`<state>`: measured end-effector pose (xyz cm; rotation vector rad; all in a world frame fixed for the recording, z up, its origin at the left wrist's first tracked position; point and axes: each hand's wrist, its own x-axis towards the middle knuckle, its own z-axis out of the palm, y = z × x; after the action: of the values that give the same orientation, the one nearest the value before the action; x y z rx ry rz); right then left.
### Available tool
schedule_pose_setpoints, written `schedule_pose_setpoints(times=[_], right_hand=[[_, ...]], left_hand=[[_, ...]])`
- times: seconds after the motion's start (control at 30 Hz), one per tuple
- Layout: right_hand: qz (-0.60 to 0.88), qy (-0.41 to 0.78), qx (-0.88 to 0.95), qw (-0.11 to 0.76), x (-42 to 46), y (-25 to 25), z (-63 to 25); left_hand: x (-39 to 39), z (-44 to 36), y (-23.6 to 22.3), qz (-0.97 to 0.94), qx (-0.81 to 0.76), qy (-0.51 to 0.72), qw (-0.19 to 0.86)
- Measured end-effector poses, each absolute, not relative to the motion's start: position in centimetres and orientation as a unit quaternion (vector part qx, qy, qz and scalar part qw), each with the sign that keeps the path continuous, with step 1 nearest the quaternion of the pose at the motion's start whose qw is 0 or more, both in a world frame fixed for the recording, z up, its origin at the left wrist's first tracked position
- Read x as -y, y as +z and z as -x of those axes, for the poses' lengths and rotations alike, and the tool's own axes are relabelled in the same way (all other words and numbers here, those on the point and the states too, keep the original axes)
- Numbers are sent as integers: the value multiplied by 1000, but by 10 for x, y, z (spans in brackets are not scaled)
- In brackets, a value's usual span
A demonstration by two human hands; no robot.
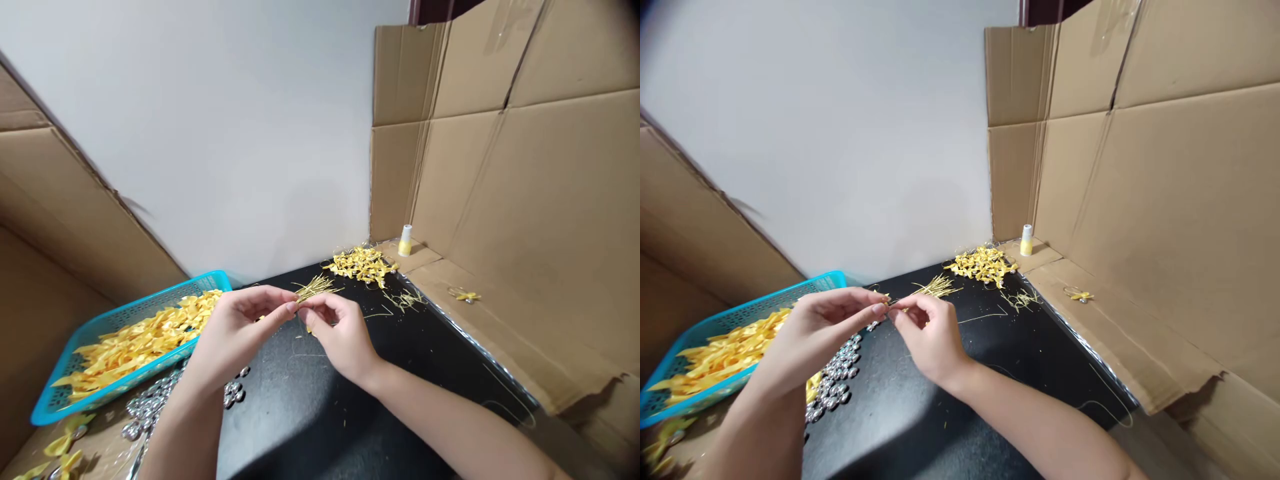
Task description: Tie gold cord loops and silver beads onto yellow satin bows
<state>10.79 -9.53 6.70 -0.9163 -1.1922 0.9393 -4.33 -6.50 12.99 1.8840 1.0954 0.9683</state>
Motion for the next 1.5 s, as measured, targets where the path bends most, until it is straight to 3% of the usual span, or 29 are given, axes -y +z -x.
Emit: schedule_pose_setpoints(times=[0.37,0.57,0.8,1.17,1.4,1.5], right_hand=[[257,488,660,510,87,85,-147],[371,488,597,517,67,64,-133],[300,560,612,471,57,62,-123],[322,484,654,484,57,58,-122],[329,494,617,517,49,59,-126],[352,445,615,548,50,65,-135]], left_hand=[[57,43,134,-730,-447,367,364],[56,46,132,-740,-439,360,360],[55,51,133,-747,-426,348,373],[53,53,134,-741,-428,348,383],[52,55,134,-756,-430,328,368],[50,57,134,-753,-437,331,364]])
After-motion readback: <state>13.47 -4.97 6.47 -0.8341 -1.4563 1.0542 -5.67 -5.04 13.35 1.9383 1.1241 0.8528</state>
